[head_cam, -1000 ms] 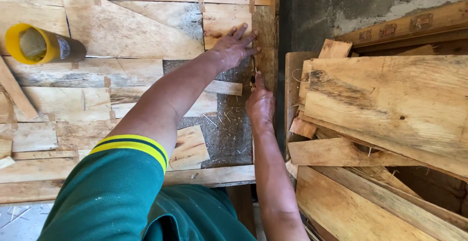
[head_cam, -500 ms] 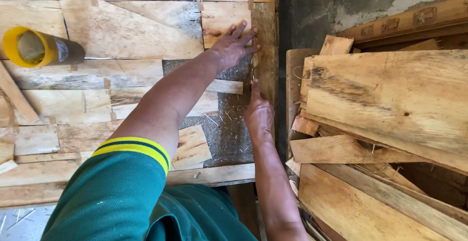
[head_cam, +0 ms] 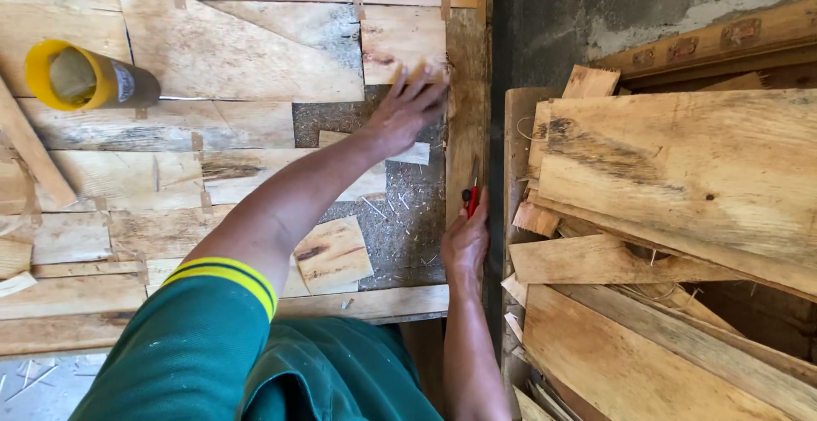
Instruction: The recorder is applying small pieces of wood to a surface using adhesive and a utility knife to fit them into gaps.
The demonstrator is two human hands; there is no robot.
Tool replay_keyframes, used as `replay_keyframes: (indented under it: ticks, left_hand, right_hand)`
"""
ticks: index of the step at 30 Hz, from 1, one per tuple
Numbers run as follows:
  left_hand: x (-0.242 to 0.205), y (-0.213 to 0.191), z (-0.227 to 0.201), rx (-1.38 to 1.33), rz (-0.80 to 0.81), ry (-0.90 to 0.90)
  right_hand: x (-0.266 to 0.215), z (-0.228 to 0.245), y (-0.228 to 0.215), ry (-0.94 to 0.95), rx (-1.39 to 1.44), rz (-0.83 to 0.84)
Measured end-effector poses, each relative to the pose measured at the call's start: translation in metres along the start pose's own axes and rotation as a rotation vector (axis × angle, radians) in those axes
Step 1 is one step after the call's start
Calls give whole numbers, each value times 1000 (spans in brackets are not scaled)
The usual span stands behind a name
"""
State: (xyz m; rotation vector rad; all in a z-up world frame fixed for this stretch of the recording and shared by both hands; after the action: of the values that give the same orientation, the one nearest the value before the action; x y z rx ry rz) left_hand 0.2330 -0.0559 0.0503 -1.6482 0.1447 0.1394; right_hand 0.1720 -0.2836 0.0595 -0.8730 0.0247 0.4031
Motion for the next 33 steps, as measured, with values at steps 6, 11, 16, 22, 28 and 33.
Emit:
replay_keyframes:
  ticks: [6, 11, 16, 22, 28, 33]
  left_hand:
    - [-68, 25, -54, -167, 58, 400]
    - [-106, 40, -11, -375, -179, 135]
    - [-152, -34, 61, -351, -327, -308]
    - [-164, 5, 78, -286, -305, -270]
    - [-156, -5, 80, -399, -256, -296]
    - [-141, 9, 110, -890, -267, -488]
  right_hand:
    - [20, -11, 5, -136, 58, -90]
    - [44, 9, 13, -107, 60, -18]
    - [65, 35, 14, -257, 295, -130]
    - [91, 18, 33, -228, 255, -103]
    - [117, -18, 58, -59, 197, -12]
    - [142, -31, 70, -99, 344, -66]
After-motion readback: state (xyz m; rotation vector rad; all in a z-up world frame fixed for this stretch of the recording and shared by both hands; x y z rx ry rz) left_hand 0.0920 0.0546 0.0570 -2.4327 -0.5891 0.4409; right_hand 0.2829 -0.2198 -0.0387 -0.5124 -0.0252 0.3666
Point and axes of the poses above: each hand's wrist, its own x-axis towards the middle knuckle, its own y-axis out of the palm, z = x × y, the point moved 9 cm from there along x, towards the middle knuckle, and after that the axes turned 7 degrees about -y, right-handed, at the moved point
